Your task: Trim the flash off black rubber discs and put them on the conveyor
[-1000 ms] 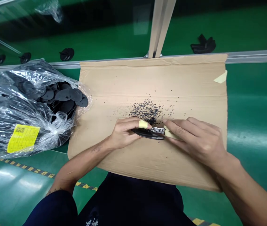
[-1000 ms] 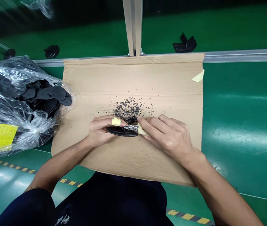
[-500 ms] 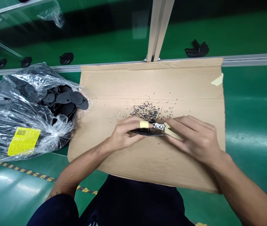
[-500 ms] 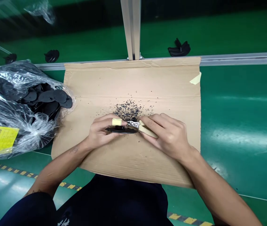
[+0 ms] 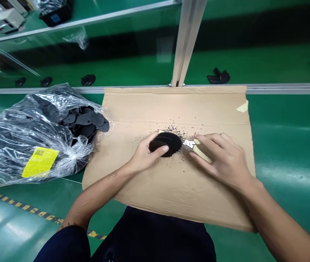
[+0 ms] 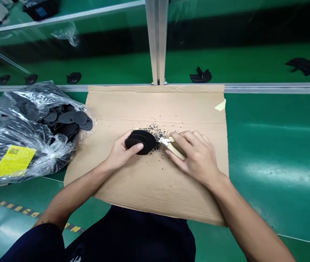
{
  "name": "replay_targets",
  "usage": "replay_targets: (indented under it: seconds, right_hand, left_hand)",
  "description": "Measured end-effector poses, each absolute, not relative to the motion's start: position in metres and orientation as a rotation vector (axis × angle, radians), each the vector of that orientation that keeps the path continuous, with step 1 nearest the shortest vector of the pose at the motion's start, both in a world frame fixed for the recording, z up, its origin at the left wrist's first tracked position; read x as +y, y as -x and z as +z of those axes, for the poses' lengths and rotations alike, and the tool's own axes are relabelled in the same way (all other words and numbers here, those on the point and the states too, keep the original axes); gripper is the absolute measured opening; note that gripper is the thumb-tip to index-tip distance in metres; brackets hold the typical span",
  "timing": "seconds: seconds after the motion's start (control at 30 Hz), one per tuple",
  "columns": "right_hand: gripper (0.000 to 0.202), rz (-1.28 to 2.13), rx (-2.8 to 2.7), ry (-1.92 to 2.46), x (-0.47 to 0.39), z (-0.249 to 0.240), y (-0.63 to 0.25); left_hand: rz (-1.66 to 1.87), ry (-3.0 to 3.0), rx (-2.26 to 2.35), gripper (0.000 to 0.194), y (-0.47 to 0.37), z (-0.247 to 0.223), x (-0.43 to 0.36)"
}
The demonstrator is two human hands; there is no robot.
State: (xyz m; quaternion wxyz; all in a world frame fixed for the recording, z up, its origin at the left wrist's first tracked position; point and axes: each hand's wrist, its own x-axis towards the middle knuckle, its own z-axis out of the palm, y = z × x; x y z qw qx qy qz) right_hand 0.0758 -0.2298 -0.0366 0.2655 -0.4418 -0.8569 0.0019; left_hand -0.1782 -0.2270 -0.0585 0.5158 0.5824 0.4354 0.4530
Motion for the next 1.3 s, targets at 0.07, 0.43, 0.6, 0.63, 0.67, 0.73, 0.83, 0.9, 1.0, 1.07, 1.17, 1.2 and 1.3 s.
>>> replay_targets:
  seconds: [0.07, 0.43, 0.6, 0.63, 0.67, 0.73, 0.83, 0.9, 1.0, 1.07, 1.17, 1.2, 1.3]
  right_hand:
    - [0.038, -0.01, -2.33, 1.226, -0.228, -0.032, -0.079]
    - [0.039, -0.149, -2.434, 1.132, -0.276, -0.051, -0.129]
    - [0.044, -0.272, -2.396, 1.252, -0.3, -0.052, -0.135]
    - [0.044, -0.268, -2.378, 1.283, -0.304, -0.052, -0.138]
    - [0.044, -0.257, -2.353, 1.315, -0.309, -0.051, -0.142]
    - [0.043, -0.211, -2.285, 1.381, -0.317, -0.049, -0.151]
    - [0.038, -0.05, -2.178, 1.445, -0.316, -0.041, -0.161]
    - [0.034, 0.099, -2.132, 1.464, -0.297, -0.03, -0.16]
    - [0.032, 0.305, -2.069, 1.541, -0.235, -0.011, -0.146]
    - [0.032, 0.326, -2.052, 1.599, -0.176, -0.002, -0.134]
    - [0.026, 0.301, -1.955, 1.75, -0.09, 0.004, -0.119]
    - [0.024, 0.296, -1.913, 1.803, -0.067, 0.006, -0.113]
    - [0.034, 0.302, -1.811, 1.887, -0.024, 0.011, -0.094]
  left_hand:
    - [1.092, -1.143, 1.006, 0.056, 0.18, -0.059, -0.223]
    - [1.093, -1.902, 1.4, 0.057, 0.222, -0.022, -0.073]
    - [0.979, -2.025, 1.56, 0.024, 0.208, -0.018, -0.009]
    - [0.934, -2.048, 1.586, 0.022, 0.207, -0.019, -0.003]
    - [0.886, -2.068, 1.612, 0.022, 0.208, -0.02, 0.0]
    - [0.789, -2.104, 1.665, 0.023, 0.215, -0.021, 0.005]
    - [0.668, -2.167, 1.711, 0.02, 0.231, -0.014, 0.003]
    - [0.597, -2.228, 1.681, 0.02, 0.242, -0.005, -0.006]
    - [0.506, -2.33, 1.556, 0.018, 0.254, 0.012, -0.041]
    - [0.455, -2.392, 1.432, 0.018, 0.263, 0.022, -0.079]
    - [0.326, -2.521, 1.082, 0.025, 0.279, 0.034, -0.153]
    - [0.282, -2.539, 1.017, 0.027, 0.286, 0.037, -0.179]
    - [0.182, -2.528, 0.98, 0.025, 0.308, 0.043, -0.243]
